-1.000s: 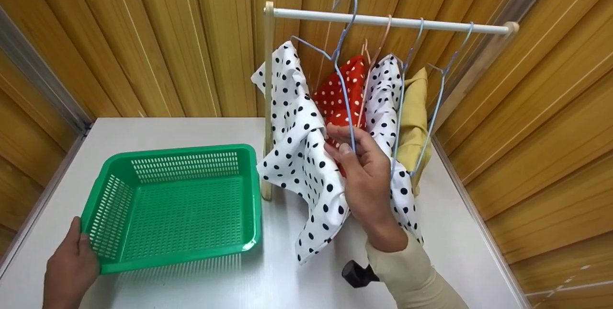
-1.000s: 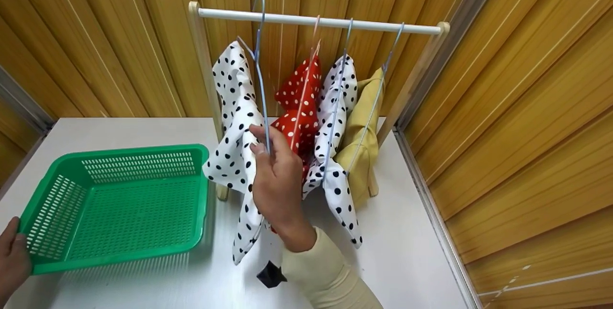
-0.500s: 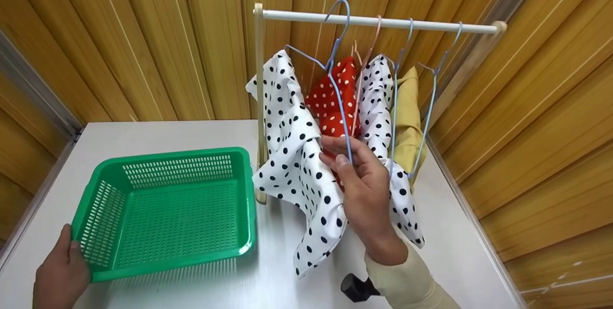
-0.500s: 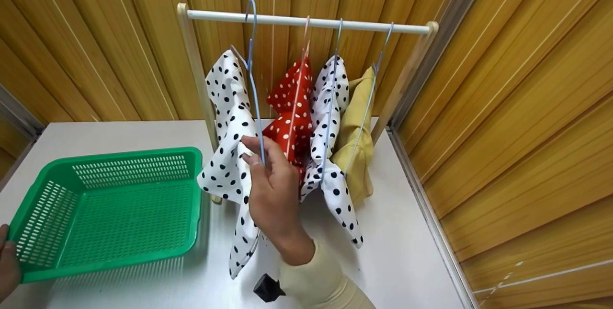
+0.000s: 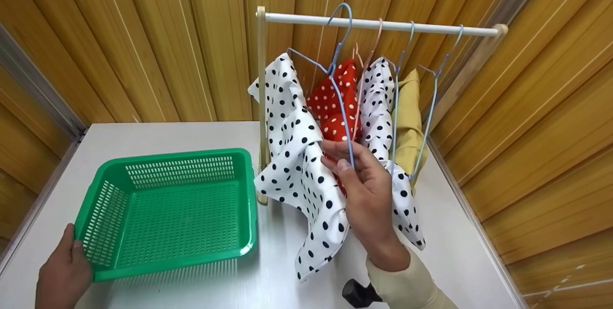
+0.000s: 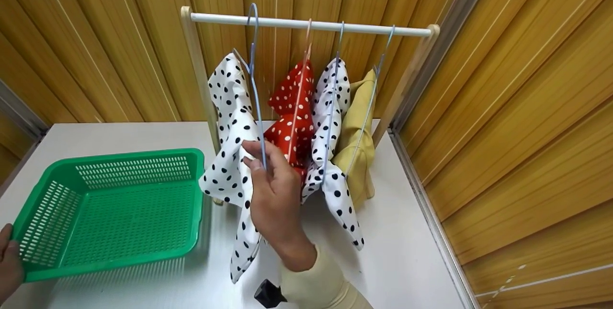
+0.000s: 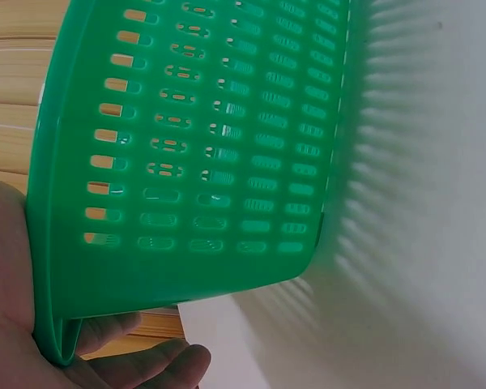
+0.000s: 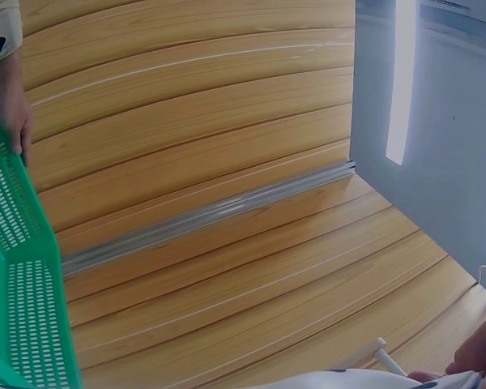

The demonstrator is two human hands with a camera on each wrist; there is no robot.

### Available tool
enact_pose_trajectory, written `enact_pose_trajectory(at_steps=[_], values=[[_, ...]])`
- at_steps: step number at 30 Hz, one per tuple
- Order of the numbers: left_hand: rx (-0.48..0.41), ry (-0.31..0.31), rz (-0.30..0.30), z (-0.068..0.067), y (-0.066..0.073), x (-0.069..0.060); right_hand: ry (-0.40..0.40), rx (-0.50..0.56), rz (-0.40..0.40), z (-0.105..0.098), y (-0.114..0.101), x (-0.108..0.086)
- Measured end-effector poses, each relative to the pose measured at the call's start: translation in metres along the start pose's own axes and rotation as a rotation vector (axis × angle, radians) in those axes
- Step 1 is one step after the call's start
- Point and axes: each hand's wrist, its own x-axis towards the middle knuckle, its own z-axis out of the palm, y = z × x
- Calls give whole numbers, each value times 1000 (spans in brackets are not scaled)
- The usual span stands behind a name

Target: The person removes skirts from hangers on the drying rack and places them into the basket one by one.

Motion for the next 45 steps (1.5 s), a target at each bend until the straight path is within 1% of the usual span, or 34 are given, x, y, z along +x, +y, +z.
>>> enact_pose_trajectory(at_steps=[7, 12, 18, 21, 24, 27, 31, 34, 36, 38, 42, 45], values=[[-6, 6, 15, 0, 2, 1, -6, 2, -3, -1, 0, 0], [-14, 34, -10, 2, 0, 2, -12, 2, -3, -1, 1, -1], [-10, 24, -28, 3, -1, -1, -21, 12, -10, 0, 2, -3], [-15, 25, -26, 3, -2, -2, -25, 13, -16, 0, 2, -3], [-20, 28, -9, 4, -1, 0, -22, 11, -12, 0, 0, -4], [-17, 43, 1, 4, 0, 2, -23, 16, -16, 0, -2, -5], [-6, 24, 24, 3, 2, 2, -21, 16, -27, -2, -3, -6], [-12, 2, 47, 2, 6, 3, -11, 18, -23, -5, -4, -7], [-14, -3, 53, 2, 7, 3, -12, 27, -17, -6, -5, -8], [-15, -6, 47, 2, 7, 2, -18, 42, -19, -7, -4, -9], [-5, -6, 16, 1, 4, -1, -36, 59, -24, -6, -4, -11], [-13, -9, 7, 0, 3, -1, -35, 56, -18, -5, -4, -11]])
